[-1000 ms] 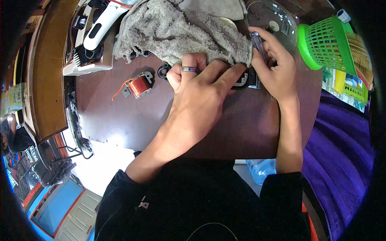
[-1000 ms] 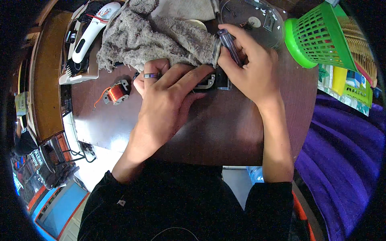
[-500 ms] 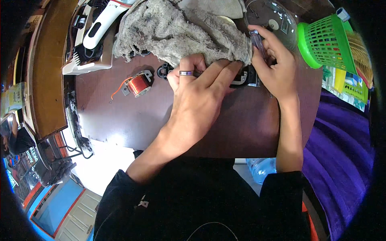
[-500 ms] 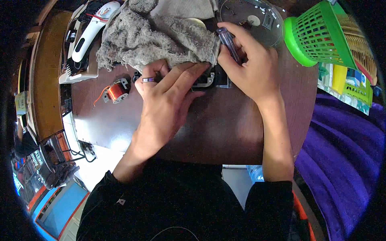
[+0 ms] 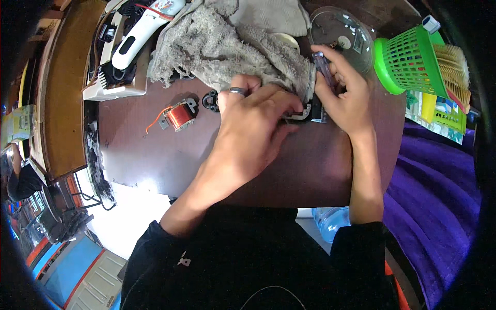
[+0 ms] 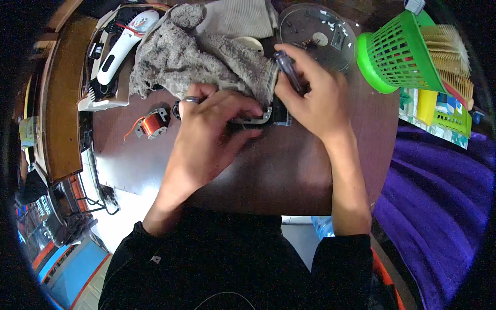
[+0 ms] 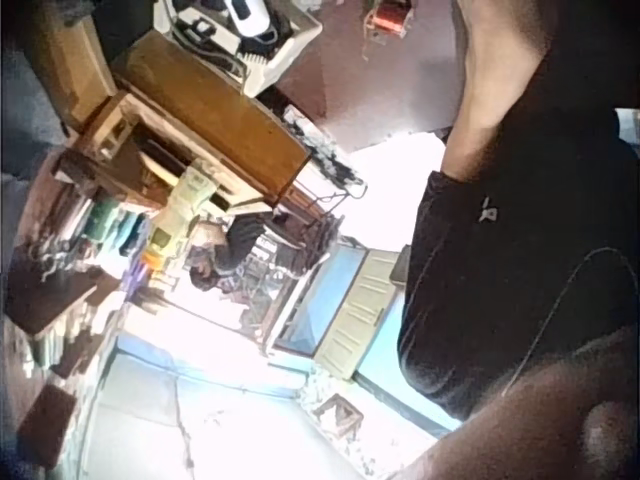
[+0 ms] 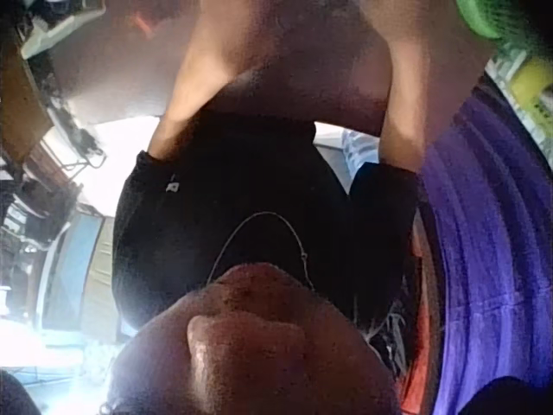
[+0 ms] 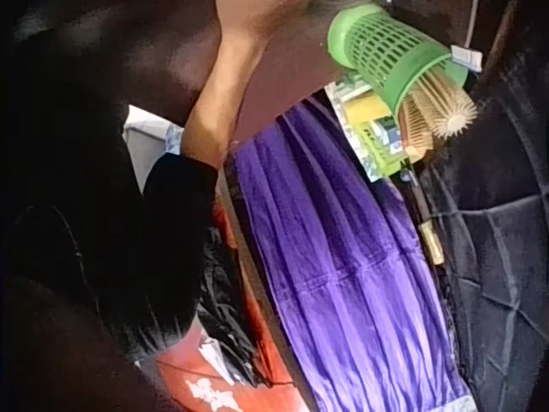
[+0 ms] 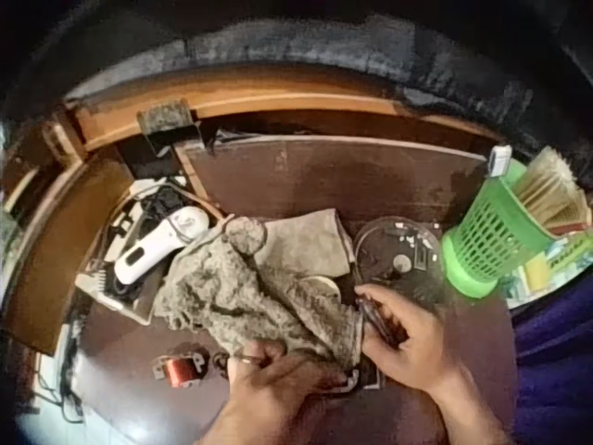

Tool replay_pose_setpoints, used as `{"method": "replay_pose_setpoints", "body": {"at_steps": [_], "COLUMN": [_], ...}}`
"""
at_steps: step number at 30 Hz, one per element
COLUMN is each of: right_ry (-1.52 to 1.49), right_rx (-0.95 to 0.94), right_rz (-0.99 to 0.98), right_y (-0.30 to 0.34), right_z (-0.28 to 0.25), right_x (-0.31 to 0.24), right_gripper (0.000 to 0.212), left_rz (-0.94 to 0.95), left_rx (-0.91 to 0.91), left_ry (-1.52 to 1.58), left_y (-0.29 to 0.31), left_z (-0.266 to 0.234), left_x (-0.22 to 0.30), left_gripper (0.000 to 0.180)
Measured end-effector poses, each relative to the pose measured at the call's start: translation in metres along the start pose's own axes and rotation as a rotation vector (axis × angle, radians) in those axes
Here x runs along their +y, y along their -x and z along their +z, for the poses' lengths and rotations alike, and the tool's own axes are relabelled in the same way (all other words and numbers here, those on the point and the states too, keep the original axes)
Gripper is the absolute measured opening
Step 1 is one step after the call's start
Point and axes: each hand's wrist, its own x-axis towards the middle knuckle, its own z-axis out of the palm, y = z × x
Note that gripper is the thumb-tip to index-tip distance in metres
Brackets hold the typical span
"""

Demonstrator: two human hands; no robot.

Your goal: The person disassembles a hair clipper, removes the motor, and cleans it with a rag. They then reassemble the clipper, using a screwdriver to secure the motor and casing. The task involves handling the clipper, motor, screwdriver, and cleaning cloth.

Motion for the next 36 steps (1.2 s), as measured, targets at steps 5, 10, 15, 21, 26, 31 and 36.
{"method": "replay_pose_setpoints", "body": {"at_steps": [5,10,15,21,26,31,36], "right_ry": [0.058,0.062,0.052,0.090,0.101,0.077,0.085], "right_rx": [-0.014,-0.015,-0.025,-0.015,-0.033,0.009,-0.030], "right_rz": [0.020,0.054,0.025,0.028,0.045,-0.034,0.021], "right_y": [-0.001,-0.001,-0.002,-0.002,-0.003,-0.001,-0.002], "right_z": [-0.002,-0.003,-0.002,-0.003,-0.004,-0.001,-0.003], "right_x": [-0.006,-0.011,-0.012,-0.012,-0.014,-0.009,-0.012], "right_gripper": [0.041,0.041,0.039,0.039,0.039,0.041,0.038], "left_rz": [-0.196,-0.050,-0.079,-0.199,-0.148,-0.243,-0.232], "left_rx": [0.136,0.086,0.409,0.657,0.780,0.766,0.370], "left_ry": [0.293,-0.015,0.242,0.602,0.628,0.632,0.539], "left_y": [-0.003,0.004,-0.004,-0.006,-0.004,0.000,0.002], "left_z": [-0.020,-0.029,-0.024,-0.048,-0.053,-0.055,-0.045], "left_x": [-0.003,-0.009,-0.015,-0.012,-0.022,-0.024,-0.019], "left_gripper": [0.026,0.015,0.009,0.014,0.014,0.011,0.016]}}
